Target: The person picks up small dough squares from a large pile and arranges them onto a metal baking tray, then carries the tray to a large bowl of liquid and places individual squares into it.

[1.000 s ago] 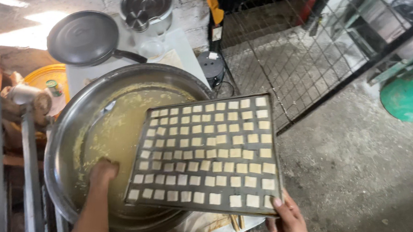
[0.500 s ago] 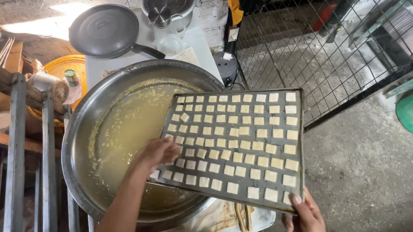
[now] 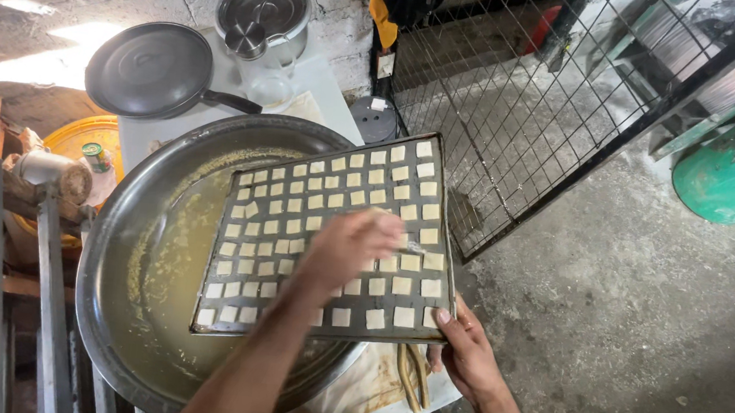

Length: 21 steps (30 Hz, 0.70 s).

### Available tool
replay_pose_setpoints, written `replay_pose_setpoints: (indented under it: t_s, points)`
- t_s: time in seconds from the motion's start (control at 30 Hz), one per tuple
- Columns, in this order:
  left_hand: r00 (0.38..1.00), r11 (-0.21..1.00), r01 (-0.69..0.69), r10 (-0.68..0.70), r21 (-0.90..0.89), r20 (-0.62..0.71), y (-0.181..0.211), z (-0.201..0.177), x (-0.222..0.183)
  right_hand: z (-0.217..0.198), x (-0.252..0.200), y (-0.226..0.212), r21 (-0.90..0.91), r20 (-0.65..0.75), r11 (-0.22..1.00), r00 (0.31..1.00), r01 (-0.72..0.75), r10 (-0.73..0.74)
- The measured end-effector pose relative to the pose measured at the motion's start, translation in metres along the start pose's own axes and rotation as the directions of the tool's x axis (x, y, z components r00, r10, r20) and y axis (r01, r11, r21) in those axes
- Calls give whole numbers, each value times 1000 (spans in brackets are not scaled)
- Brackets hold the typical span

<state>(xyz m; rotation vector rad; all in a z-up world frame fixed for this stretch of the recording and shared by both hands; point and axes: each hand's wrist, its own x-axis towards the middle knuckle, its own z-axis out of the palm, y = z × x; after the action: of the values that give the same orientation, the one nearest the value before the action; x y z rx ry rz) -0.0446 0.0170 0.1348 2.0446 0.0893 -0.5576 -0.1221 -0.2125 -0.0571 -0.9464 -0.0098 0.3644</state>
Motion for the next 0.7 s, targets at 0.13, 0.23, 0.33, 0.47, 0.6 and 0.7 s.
replay_pose_setpoints:
  t_s: [0.13, 0.23, 0.33, 0.47, 0.6, 0.7]
  points:
    - [864, 956, 274, -291, -100, -412, -56, -63, -5, -14, -12, -5, 10, 19, 1000, 1000, 10, -10]
    - [723, 912, 409, -297, 40, -623, -161, -104, 26, -23, -24, -11, -5, 15, 1000, 1000, 26, -26]
    - [749, 888, 414, -207, 201, -629, -203, -105, 45, -22, -38, -21, -47, -31, 998, 999, 28, -30]
    - [831, 954, 239, -105, 182, -546, -220, -91, 69, -25, -50, -27, -74, -88, 997, 996, 4, -10]
    - [826, 931, 222, -22, 289, -564, -228, -88, 83, -20, -56, -29, -47, -96, 999, 995, 13, -18]
    - [838, 966, 107, 39, 234, -545, -228, -83, 83, -16, -57, -29, -59, -97, 998, 995, 19, -25]
